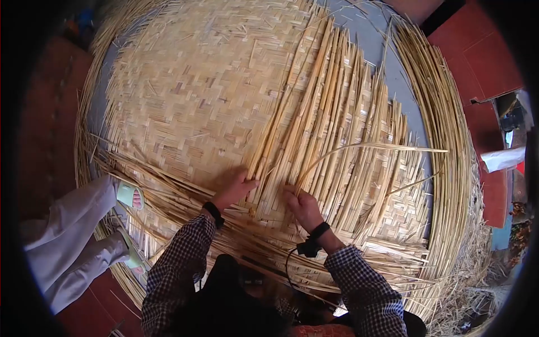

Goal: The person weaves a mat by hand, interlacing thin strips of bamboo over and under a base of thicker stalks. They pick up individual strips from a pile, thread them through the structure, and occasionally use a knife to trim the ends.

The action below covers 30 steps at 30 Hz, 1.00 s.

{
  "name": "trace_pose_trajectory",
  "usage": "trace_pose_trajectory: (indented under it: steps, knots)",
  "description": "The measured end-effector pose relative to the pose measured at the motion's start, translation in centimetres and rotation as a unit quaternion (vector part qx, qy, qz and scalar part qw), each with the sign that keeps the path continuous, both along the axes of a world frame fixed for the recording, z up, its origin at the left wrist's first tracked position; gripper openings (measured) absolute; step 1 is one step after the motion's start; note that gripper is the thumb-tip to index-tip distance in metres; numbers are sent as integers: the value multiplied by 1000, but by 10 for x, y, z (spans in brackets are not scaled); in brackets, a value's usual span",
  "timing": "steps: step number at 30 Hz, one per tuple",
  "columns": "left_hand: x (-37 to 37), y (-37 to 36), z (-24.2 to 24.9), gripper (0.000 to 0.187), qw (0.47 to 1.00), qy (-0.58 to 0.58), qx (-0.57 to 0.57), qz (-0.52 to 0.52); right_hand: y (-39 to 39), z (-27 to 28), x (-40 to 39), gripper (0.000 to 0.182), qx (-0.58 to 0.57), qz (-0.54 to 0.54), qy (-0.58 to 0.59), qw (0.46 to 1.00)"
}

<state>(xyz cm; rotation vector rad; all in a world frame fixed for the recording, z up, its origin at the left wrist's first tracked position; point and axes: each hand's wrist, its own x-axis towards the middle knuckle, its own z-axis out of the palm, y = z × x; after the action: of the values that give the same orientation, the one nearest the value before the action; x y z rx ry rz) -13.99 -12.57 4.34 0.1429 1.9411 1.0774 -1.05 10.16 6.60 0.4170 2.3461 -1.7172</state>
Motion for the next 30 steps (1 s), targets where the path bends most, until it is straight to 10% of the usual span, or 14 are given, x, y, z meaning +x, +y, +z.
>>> trace_pose_trajectory:
  steps: [5, 9, 12, 15, 17, 18, 26, 28, 30]
  knots:
    - [9, -11, -4, 32, 983, -7, 167, 82, 1, -27, -52, 37, 303, 132, -35, 943]
    - [-2, -13, 20, 41, 993, -70, 89, 30, 6, -40, -52, 31, 301, 137, -93, 939]
    - [-9, -10, 16, 45, 992, -61, 100, 36, 15, -70, -49, 25, 20, -9, 21, 1000]
    - [-22, 6, 26, 48, 908, -239, 304, 161, 15, -60, -39, 22, -341, -170, -96, 920]
    - [-27, 12, 29, 45, 807, -368, 411, 213, 15, -46, -33, 25, -348, -164, -107, 917]
    - [-27, 12, 16, 43, 837, -355, 375, 180, 14, -38, -33, 27, -352, -160, -108, 916]
    - [-18, 12, 23, 27, 861, -253, 394, 199, 2, -10, -65, 35, -77, 248, -75, 963]
    - [-10, -20, 15, 24, 861, -63, 383, 328, 24, -41, -48, 25, 259, 278, 65, 923]
    - [5, -49, 8, 18, 887, 98, 261, 368, 27, -3, -28, 36, 280, 269, -50, 920]
